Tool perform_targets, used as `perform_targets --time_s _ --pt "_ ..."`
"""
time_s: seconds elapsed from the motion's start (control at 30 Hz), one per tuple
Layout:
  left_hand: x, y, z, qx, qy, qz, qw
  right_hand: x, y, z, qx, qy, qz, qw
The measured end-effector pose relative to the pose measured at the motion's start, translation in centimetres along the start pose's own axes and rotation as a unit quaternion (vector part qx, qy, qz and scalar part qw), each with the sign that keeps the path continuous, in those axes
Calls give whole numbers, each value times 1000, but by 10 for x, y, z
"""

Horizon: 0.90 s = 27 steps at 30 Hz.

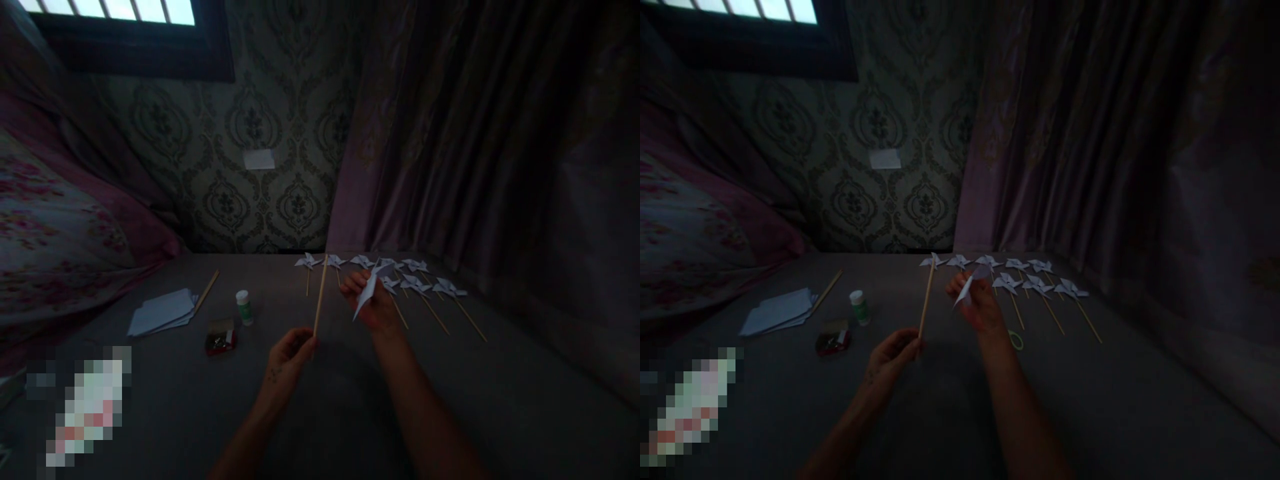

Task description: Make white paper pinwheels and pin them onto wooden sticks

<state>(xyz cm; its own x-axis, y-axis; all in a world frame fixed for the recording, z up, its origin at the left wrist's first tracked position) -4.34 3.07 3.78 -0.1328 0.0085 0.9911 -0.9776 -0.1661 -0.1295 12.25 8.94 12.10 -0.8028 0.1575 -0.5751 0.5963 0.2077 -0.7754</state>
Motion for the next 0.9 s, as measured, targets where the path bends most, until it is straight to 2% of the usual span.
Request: perform_targets --time_s 0.13,0.57,0.77,0.9 --pt "-10 -5 4 -15 37 3 999 4 0 -8 3 9 -16 1000" --pt "-23 -17 14 -51 84 -25 995 12 22 -10 15 -33 8 999" --pt "-23 -20 18 -59 70 -42 995 16 23 -8 12 -38 1 999" --pt "-24 -22 20 -74 72 -44 994 16 22 -7 34 -36 -2 999"
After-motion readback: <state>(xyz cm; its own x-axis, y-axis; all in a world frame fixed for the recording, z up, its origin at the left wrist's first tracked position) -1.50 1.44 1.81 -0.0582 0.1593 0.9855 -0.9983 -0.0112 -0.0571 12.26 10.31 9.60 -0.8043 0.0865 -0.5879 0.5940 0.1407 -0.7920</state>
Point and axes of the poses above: each hand's wrist, its own z-axis away from the middle knuckle, its own y-axis out of the back of the hand, x = y × z, the point moved 9 cm from there along -z, towards the middle knuckle, and after that the axes turned 10 degrees about x, right-handed, at the moved point
